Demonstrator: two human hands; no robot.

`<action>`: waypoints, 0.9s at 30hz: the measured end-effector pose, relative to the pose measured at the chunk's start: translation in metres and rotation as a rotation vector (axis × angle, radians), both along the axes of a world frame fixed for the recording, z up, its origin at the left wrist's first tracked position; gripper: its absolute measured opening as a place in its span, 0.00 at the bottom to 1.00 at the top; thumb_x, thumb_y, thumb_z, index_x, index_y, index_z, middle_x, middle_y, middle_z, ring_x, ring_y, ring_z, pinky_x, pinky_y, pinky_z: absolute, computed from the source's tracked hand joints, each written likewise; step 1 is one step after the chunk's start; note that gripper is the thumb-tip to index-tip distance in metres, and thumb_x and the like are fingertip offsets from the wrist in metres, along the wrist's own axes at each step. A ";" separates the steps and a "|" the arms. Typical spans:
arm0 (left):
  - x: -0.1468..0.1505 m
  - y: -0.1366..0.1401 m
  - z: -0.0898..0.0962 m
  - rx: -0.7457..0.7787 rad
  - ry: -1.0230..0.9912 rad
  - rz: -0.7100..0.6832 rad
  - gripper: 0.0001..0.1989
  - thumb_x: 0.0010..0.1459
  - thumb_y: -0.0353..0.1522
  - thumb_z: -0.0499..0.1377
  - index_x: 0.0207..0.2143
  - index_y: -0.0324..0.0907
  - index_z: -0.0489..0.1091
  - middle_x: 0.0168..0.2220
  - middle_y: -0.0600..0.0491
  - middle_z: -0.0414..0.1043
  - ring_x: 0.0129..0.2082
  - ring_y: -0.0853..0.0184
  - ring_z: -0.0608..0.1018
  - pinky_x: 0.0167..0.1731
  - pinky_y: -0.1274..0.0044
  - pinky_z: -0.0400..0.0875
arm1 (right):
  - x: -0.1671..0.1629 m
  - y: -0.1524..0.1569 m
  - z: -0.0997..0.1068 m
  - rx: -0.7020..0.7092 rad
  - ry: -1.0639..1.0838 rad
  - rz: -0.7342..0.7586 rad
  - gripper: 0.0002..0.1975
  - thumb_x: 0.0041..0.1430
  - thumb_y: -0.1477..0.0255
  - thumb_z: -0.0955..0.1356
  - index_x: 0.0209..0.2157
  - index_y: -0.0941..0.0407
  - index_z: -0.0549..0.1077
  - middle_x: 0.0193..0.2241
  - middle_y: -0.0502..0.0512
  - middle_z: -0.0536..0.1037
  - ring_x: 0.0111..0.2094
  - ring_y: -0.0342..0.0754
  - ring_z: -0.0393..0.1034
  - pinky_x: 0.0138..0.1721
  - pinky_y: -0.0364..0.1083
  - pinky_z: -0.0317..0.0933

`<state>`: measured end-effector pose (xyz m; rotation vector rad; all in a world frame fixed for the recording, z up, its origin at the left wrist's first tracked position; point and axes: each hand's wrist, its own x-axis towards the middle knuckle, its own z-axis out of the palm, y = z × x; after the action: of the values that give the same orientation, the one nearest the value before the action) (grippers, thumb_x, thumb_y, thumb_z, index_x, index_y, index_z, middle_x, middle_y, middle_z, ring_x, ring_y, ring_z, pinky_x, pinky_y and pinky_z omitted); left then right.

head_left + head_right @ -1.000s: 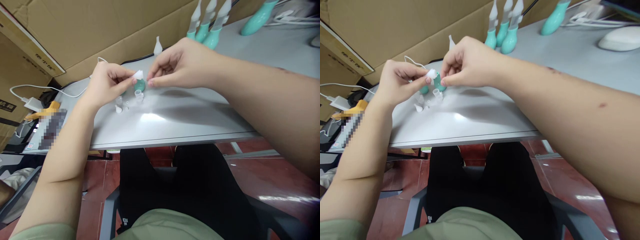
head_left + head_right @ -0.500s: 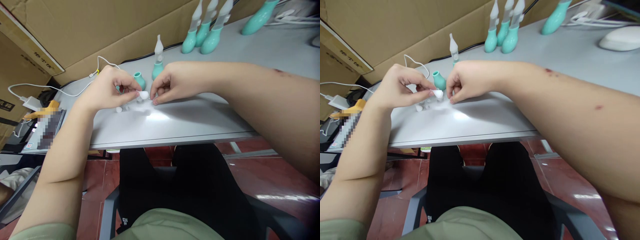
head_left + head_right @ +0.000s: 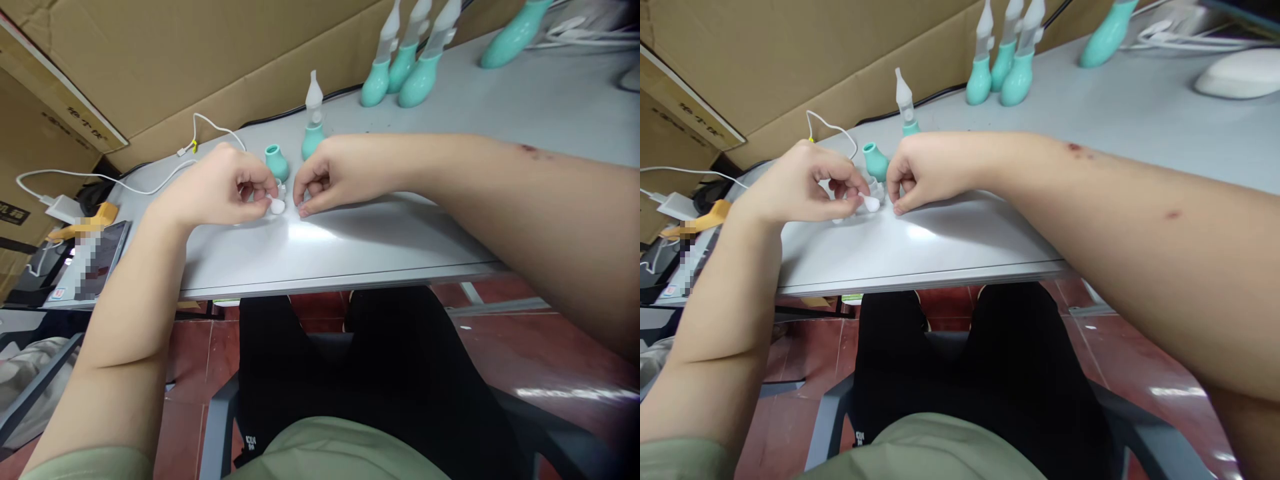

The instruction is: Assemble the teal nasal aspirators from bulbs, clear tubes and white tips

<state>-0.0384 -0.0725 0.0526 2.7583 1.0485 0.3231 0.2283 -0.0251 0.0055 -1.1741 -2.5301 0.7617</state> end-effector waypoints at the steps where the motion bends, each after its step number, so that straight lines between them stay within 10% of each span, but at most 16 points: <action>1: 0.001 0.000 0.000 0.003 0.022 0.008 0.12 0.65 0.31 0.65 0.42 0.44 0.91 0.34 0.52 0.87 0.33 0.65 0.82 0.39 0.72 0.77 | 0.002 0.003 -0.003 0.028 0.002 0.028 0.11 0.67 0.81 0.91 0.40 0.55 0.93 0.26 0.38 0.75 0.30 0.39 0.66 0.43 0.47 0.58; 12: -0.001 0.009 -0.009 -0.016 0.006 -0.041 0.09 0.71 0.35 0.69 0.43 0.44 0.91 0.35 0.51 0.88 0.32 0.65 0.83 0.38 0.71 0.77 | 0.017 0.016 -0.011 0.131 0.014 0.163 0.05 0.80 0.65 0.85 0.48 0.52 0.96 0.31 0.42 0.82 0.31 0.40 0.71 0.42 0.47 0.66; 18: -0.008 0.017 -0.018 0.069 -0.196 -0.140 0.08 0.68 0.42 0.71 0.38 0.52 0.89 0.30 0.55 0.84 0.26 0.63 0.78 0.31 0.62 0.74 | 0.019 0.011 0.000 0.185 0.408 -0.009 0.13 0.70 0.80 0.84 0.31 0.52 0.89 0.22 0.42 0.74 0.26 0.40 0.62 0.33 0.48 0.57; 27: -0.014 0.023 -0.018 0.135 -0.234 -0.108 0.13 0.75 0.46 0.69 0.37 0.55 0.88 0.30 0.52 0.86 0.29 0.59 0.81 0.34 0.60 0.77 | 0.030 0.016 0.015 0.609 0.789 -0.381 0.19 0.78 0.72 0.74 0.30 0.54 0.68 0.33 0.47 0.74 0.39 0.40 0.73 0.39 0.43 0.61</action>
<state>-0.0524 -0.0494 0.0345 2.7923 0.8452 0.7046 0.2583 -0.0087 0.0206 -0.8586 -1.6320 0.2366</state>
